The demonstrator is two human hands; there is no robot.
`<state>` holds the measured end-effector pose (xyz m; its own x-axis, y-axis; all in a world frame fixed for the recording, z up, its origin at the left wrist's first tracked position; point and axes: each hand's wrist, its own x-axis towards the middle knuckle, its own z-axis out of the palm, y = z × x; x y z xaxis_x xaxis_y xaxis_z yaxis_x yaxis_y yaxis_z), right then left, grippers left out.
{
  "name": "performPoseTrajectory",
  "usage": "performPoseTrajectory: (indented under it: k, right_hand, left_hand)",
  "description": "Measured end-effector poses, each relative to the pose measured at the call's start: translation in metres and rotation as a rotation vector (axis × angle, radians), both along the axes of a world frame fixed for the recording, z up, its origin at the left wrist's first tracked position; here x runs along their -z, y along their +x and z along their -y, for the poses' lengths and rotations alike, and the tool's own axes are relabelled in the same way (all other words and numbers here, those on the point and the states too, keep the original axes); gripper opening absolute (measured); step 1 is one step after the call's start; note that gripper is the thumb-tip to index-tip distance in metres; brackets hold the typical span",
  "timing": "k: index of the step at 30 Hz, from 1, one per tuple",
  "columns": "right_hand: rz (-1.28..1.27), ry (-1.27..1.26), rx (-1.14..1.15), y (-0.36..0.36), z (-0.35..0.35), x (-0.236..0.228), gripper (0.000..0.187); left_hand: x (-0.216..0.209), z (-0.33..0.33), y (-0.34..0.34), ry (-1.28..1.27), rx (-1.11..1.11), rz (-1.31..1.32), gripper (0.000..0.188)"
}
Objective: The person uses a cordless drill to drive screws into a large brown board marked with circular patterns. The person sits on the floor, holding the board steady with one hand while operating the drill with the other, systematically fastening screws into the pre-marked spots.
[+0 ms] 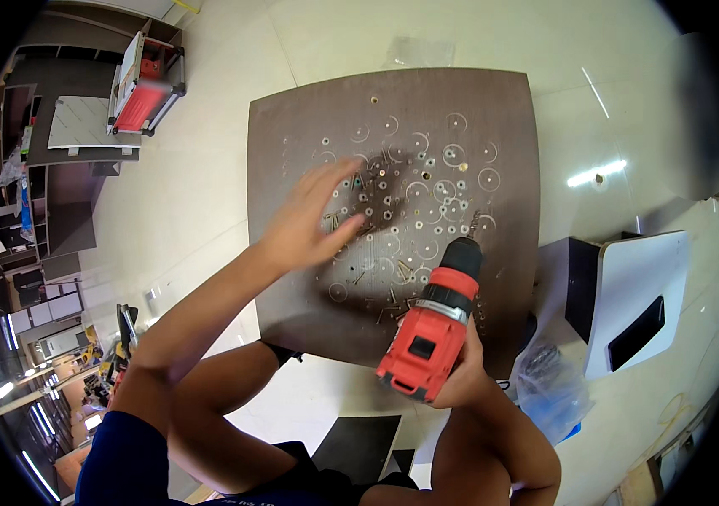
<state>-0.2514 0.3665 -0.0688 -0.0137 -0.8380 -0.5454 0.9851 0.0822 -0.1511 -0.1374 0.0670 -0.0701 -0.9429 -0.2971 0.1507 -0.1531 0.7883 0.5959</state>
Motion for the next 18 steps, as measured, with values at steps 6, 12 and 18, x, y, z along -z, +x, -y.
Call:
performPoseTrajectory:
  k: [6,12,18]
  right_hand:
    - [-1.053,-0.112,0.016,0.001,-0.014,0.014,0.085]
    - [-1.145,-0.155,-0.027,-0.009,-0.026,0.036,0.095]
    - [-1.133,-0.098,0.029,-0.01,-0.03,0.042,0.092]
  left_hand:
    - [0.101,0.016,-0.042,-0.274,-0.071,-0.031,0.052]
    - [0.112,0.057,-0.034,-0.232,-0.109,-0.181,0.03]
    - [0.087,0.04,-0.04,-0.228,-0.029,-0.168,0.021]
